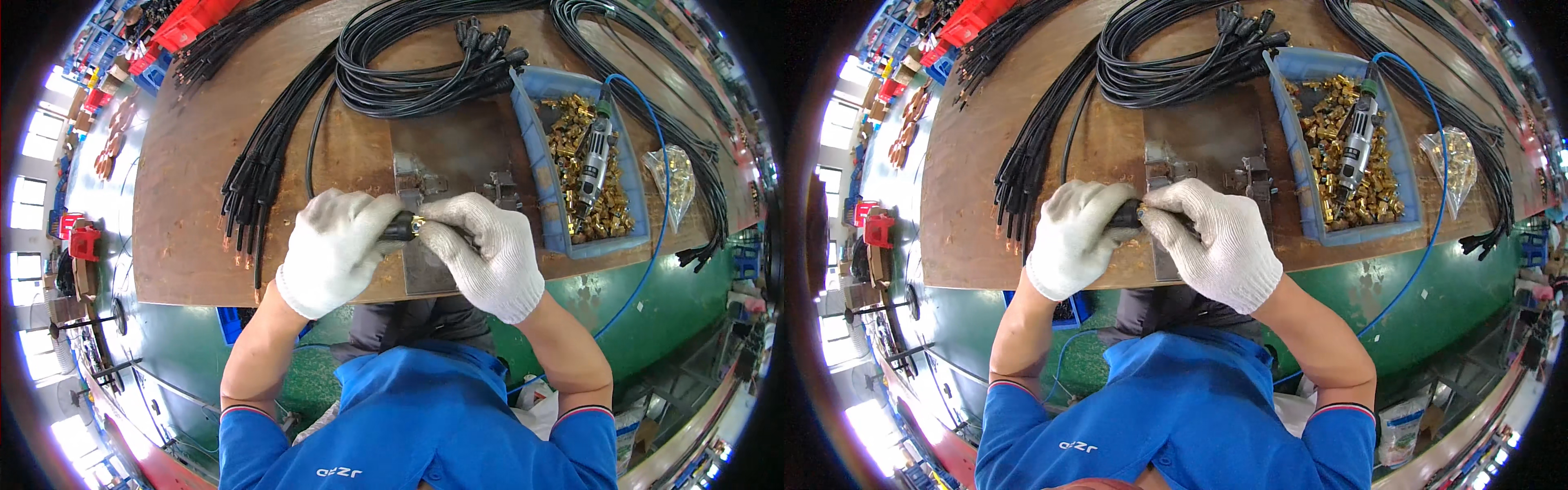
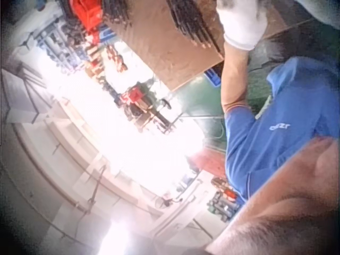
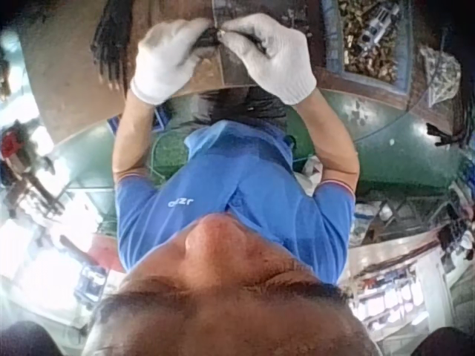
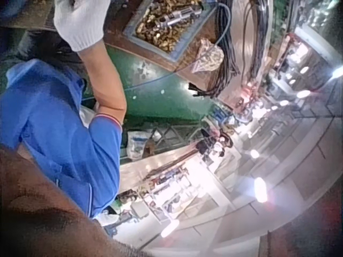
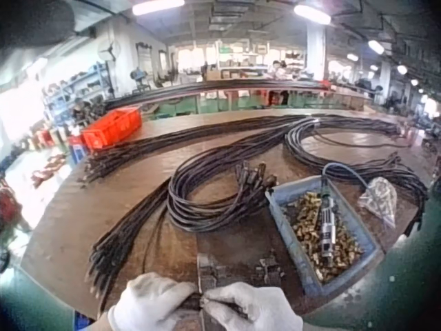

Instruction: The person crimps gold-colored metal terminals onto the ends of black electrical cables. They repeatedly pick up a cable, insert the exposed copper end into a terminal, place it in a crimping tool, and squeeze the tool to secure the connection. The finished cables are placed on the table.

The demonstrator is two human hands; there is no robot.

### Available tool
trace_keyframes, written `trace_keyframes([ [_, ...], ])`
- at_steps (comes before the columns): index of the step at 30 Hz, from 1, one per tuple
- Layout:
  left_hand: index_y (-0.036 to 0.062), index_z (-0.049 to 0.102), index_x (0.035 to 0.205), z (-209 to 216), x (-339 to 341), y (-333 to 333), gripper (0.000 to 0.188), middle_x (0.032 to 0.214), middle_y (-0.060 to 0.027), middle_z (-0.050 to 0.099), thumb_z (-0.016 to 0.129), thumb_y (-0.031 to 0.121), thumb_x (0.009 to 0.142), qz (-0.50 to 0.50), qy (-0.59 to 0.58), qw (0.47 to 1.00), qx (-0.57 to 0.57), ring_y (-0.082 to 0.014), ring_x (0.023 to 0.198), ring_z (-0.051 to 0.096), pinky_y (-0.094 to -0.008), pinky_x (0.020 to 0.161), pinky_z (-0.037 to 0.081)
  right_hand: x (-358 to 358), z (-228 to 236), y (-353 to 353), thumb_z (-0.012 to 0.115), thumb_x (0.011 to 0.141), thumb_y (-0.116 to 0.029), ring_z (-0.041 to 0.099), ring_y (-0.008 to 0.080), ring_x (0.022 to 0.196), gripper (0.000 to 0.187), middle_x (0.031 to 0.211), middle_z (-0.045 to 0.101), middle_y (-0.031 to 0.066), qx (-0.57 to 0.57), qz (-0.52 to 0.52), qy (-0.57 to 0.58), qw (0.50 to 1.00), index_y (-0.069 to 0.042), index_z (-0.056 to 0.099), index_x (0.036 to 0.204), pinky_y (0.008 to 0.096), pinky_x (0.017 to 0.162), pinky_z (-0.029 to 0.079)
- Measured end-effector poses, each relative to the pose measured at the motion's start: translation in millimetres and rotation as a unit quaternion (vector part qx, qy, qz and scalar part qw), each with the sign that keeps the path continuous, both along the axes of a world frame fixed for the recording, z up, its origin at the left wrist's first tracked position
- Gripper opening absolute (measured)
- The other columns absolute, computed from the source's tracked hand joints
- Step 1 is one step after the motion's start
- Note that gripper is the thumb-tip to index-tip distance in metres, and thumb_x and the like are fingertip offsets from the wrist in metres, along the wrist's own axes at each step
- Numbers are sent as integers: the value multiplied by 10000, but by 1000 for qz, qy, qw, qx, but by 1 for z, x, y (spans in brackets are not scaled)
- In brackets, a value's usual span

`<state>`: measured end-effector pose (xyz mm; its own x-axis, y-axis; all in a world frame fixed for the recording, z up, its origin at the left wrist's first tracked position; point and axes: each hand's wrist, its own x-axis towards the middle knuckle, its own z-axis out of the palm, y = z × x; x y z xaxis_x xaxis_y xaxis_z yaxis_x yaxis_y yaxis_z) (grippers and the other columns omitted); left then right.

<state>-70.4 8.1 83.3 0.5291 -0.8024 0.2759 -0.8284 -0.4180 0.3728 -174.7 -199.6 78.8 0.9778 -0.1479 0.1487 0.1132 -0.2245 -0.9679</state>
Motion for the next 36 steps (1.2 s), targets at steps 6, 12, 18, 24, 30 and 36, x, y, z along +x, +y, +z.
trace_keyframes([
  [6, 35, 614, 1394, -5, 0, -7, 650, 947, -175, 710, 807, 91, 775, 1, -3, 999, 33, -415, 880, 677, -503, 792, 529, 10, -19, -7, 699, 1038, -112, 788, 299, 886, 154, 993, 775, 205, -20, 12, 36, 999, -1, 708, 1146, 368, 780, 597],
  [12, 46, 450, 1596, 6, 37, -24, 862, 1012, -198, 720, 804, 65, 810, -13, 2, 999, 33, -451, 880, 692, -520, 765, 552, 48, -22, 8, 642, 1061, -309, 743, 468, 1046, 339, 1080, 749, 281, -55, -44, 13, 997, -18, 641, 1233, 490, 889, 583],
  [18, 35, 750, 1207, 18, 33, -13, 354, 1096, -133, 759, 843, 192, 904, 79, 41, 989, -118, -300, 944, 728, -392, 856, 575, 93, -4, -26, 663, 1064, -332, 603, 118, 614, 338, 798, 664, 47, 297, -90, 103, 945, 6, 689, 1065, 294, 533, 479],
  [24, -35, 591, 1384, -7, 86, -84, 778, 976, -102, 703, 386, 669, 1125, 79, 530, 669, -516, -266, 994, 686, -436, 1044, 515, 125, -38, -2, 605, 1078, -415, 578, 126, 542, 404, 721, 626, 30, 392, 18, 115, 913, -33, 676, 971, 303, 502, 446],
  [30, 70, 544, 913, -34, 125, -112, 613, 624, 16, 372, 475, 647, 1110, -16, 563, 730, -387, -171, 622, 405, -385, 683, 448, 155, -72, -35, 560, 1095, -486, 674, 186, 956, 509, 992, 739, 104, 206, -157, 29, 965, -14, 715, 1206, 354, 858, 545],
  [36, 25, 637, 881, -58, 117, -124, 310, 671, -12, 575, 586, 246, 1092, 10, 448, 840, -305, -131, 548, 557, -303, 525, 483, 149, -53, -41, 663, 1015, -615, 661, 105, 868, 679, 1096, 719, 83, 254, -10, 81, 964, -6, 682, 1315, 306, 730, 560],
])
